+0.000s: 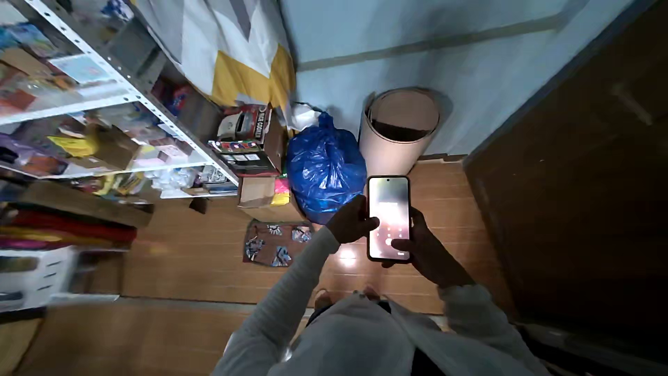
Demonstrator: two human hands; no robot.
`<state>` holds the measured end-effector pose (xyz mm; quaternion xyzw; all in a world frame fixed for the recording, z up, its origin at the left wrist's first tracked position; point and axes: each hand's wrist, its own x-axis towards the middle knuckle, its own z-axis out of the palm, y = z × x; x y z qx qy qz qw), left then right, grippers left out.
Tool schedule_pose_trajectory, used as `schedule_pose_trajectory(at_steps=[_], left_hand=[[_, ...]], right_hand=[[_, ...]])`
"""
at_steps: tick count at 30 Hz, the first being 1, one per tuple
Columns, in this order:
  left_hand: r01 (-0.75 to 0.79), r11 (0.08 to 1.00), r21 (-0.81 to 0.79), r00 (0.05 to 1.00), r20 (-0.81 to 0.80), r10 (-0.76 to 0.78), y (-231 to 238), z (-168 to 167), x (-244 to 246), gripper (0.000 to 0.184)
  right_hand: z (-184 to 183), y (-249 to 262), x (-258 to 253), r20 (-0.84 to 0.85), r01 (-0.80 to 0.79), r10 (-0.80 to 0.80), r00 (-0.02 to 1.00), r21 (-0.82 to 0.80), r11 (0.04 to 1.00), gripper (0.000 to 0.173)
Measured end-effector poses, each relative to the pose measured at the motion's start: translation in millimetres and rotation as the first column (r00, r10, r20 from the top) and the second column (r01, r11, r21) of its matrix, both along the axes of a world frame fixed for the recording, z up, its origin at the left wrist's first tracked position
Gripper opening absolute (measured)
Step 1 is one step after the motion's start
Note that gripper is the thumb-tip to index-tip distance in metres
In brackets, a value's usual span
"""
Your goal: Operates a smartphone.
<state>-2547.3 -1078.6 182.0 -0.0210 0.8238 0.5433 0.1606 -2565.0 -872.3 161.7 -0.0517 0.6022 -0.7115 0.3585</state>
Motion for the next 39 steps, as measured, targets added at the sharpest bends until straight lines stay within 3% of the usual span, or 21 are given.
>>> schedule_pose_trajectory(at_steps=[5,13,31,39], left_hand=[[-0.007,1.000,-0.008,1.000,-0.026,0.006,-1.4,-1.0,-6.2,0.039],[-0.035,0.993,0.112,0.999,-0.010,0.036,-5.1,2.3,-6.7,0.036],[-0.031,0.992,0.120,0.997,-0.060,0.038,-24.9,-5.2,31.1,0.034],[-0.155,0.973,0.172,0.985,-0.051,0.166,-36.2,-5.8,56.8,0.046]], right_hand=[[3.8,-1.6,-11.4,0.104,0.017,-0.014,0.995,-0.028,0.999,0.075],[5.0,-4.5,-14.6,0.078,0.027,-0.024,0.997,-0.041,0.999,0.062],[-3.3,-18.7,24.4,0.130,0.030,-0.015,0.991,-0.115,0.993,0.080],[-3.0,-34.6,42.3,0.128,0.041,-0.025,0.991,-0.122,0.992,0.077]])
